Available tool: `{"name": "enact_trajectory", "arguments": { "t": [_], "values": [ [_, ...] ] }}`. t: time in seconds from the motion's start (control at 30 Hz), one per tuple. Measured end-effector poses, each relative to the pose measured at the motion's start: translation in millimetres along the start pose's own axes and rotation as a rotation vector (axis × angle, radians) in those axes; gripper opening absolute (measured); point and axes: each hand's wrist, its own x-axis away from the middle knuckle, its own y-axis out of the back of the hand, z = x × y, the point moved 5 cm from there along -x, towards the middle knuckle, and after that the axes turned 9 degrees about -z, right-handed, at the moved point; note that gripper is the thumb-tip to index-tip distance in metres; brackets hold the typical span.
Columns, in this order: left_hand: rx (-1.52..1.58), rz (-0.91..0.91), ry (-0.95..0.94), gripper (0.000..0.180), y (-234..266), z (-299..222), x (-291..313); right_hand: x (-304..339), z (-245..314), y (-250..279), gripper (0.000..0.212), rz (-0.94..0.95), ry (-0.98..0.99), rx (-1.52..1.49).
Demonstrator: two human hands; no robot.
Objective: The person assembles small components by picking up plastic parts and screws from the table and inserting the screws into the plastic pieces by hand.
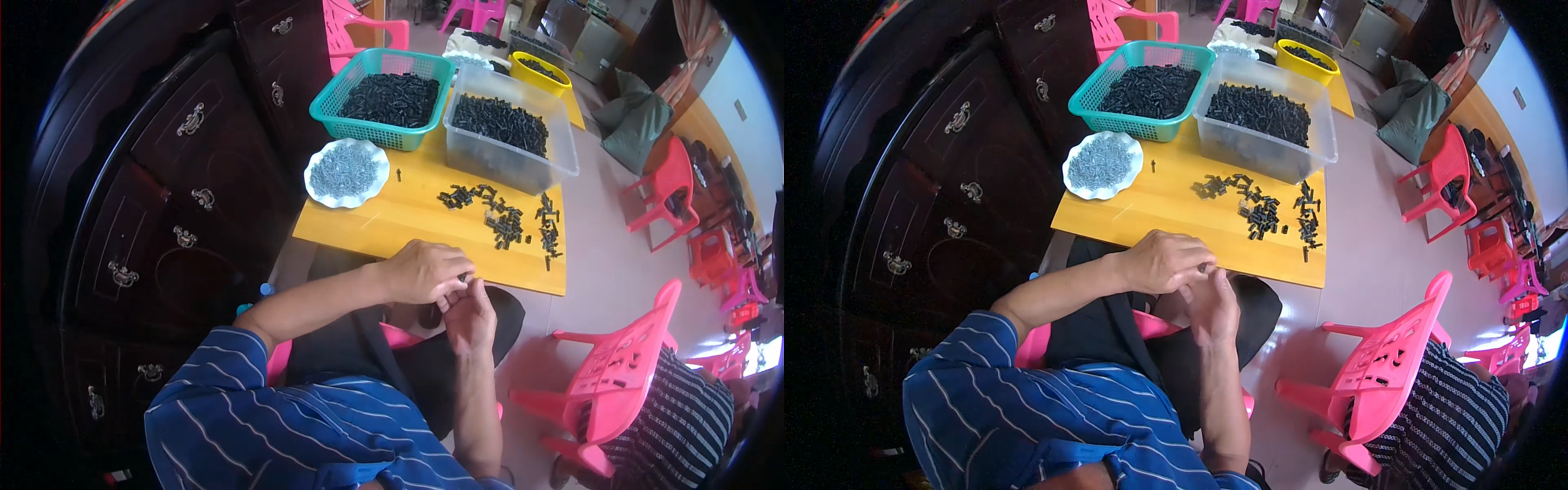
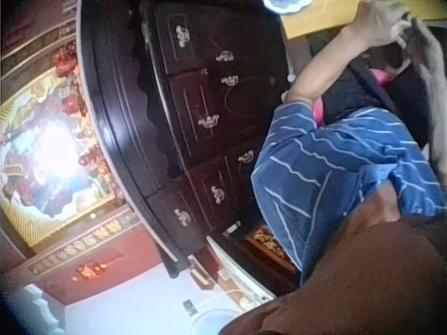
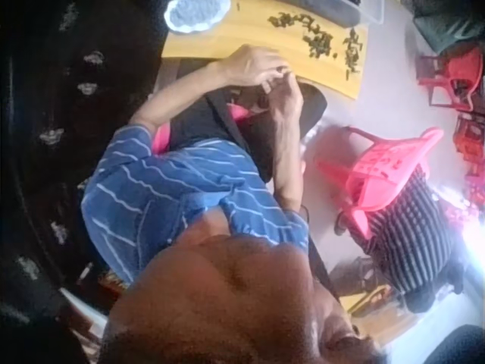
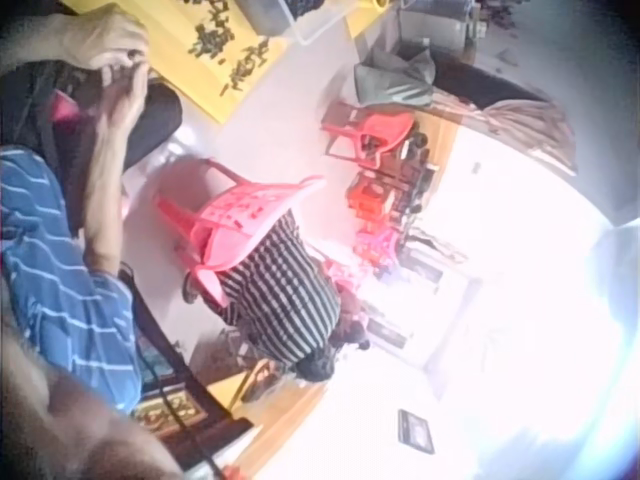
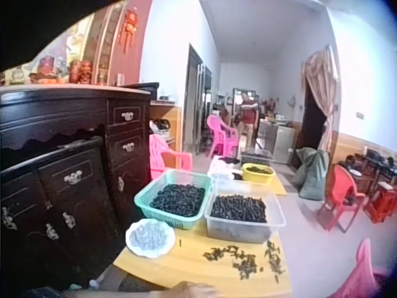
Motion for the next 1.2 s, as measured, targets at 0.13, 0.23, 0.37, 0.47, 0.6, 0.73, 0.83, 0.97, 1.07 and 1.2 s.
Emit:
{"name": "enact_trajectory", "arguments": {
  "t": [0.13, 0.23, 0.37, 0.47, 0.6, 0.73, 0.83, 0.97, 1.07, 1.2],
  "values": [
    [-0.002, 0.008, 0.001, 0.021, -0.5, 0.8, -0.7, -0.4, 0.7, -1.9, 0.033, 0.018, 0.009, 0.024],
    [0.03, -0.02, -0.01, 0.021, 0.0, 0.7, -0.4, 1.9, 0.5, -3.8, 0.035, 0.027, 0.018, 0.024],
    [0.064, -0.024, 0.024, 0.022, 0.6, 1.9, -3.0, -1.6, 0.4, 3.7, 0.036, 0.052, 0.02, 0.014],
    [0.057, -0.037, 0.004, 0.02, -1.2, 2.6, -3.2, -1.9, 0.8, 3.4, 0.037, 0.087, 0.018, 0.025],
    [0.063, -0.038, 0.011, 0.02, -1.6, 2.9, -4.2, -2.8, 0.5, 6.8, 0.039, 0.071, 0.026, 0.015],
    [0.069, -0.046, 0.005, 0.02, -1.2, 2.5, -4.8, -3.5, -0.2, 8.0, 0.039, 0.081, 0.023, 0.017],
    [0.076, -0.029, 0.001, 0.021, -0.1, 1.9, -5.6, -3.8, -0.1, 7.4, 0.039, 0.066, 0.025, 0.016],
    [0.068, -0.007, 0.027, 0.023, -0.1, 2.8, -3.6, -3.7, -1.4, 7.8, 0.036, 0.06, 0.018, -0.002],
    [0.032, 0.057, 0.041, 0.028, -5.7, 4.0, 0.7, -4.0, -1.7, 6.4, 0.034, 0.046, 0.034, 0.054],
    [0.076, 0.181, 0.086, 0.035, -3.0, 5.4, 4.9, -1.6, -2.3, -1.4, 0.034, 0.025, 0.024, 0.172]
  ]
}}
